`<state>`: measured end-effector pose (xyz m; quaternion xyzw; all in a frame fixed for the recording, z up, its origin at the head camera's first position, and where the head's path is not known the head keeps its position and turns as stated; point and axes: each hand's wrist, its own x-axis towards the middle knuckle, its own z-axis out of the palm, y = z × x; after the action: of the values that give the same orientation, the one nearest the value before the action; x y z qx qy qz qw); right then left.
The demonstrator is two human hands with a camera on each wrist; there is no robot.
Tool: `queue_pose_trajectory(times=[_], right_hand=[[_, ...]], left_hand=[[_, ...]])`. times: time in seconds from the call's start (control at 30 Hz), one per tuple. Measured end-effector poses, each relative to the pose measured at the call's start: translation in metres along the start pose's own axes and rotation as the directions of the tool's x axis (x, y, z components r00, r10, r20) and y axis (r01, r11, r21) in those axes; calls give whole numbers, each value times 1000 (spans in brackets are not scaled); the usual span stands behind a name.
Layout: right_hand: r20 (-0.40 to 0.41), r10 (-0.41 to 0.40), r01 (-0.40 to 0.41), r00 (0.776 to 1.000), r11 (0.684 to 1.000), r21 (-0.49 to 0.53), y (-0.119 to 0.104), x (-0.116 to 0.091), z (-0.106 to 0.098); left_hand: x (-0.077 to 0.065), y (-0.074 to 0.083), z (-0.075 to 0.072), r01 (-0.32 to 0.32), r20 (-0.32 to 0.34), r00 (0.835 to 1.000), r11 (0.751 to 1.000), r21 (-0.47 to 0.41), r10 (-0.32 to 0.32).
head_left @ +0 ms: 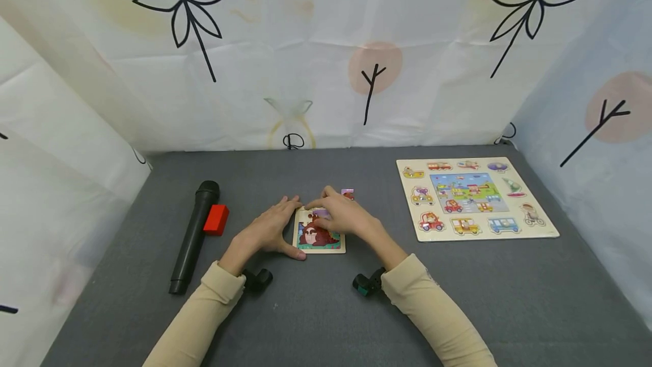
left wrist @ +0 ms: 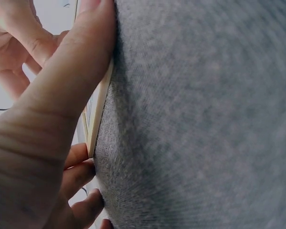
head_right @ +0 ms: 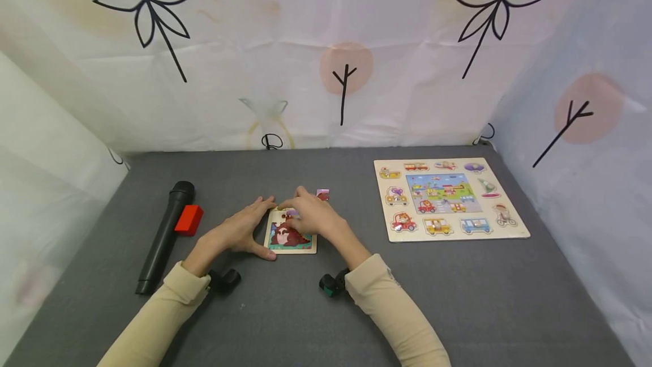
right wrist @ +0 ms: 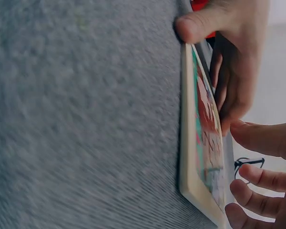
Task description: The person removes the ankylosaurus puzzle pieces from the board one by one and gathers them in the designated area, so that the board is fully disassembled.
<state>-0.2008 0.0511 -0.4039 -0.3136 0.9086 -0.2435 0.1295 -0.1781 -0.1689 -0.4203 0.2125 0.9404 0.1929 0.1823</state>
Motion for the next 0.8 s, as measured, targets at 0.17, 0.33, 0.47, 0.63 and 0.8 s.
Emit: queue_pose_trajectory(times=[0.17, 0.33, 0.47, 0.63, 0.8], right_hand=[[16, 7, -6, 1000, 999, -46, -3, 0, 6], [21, 12, -10, 1000, 995, -96, -2, 2, 10], [25, 7, -5, 1000, 995, -101, -1, 2, 11], [13, -9, 10, 1000, 996, -86, 0, 2, 12], [4, 4, -4, 1000, 997, -76, -1, 1, 11]], left_hand=[[2, -1, 1, 1, 2, 1000, 1000, 5, -1], [2, -1, 1, -10, -8, 1000, 1000, 12, 11], [3, -2, 2, -16, -14, 1000, 1000, 14, 17], [3, -3, 3, -19, -15, 1000, 1000, 14, 19], [3, -3, 3, -13, -8, 1000, 1000, 13, 13]])
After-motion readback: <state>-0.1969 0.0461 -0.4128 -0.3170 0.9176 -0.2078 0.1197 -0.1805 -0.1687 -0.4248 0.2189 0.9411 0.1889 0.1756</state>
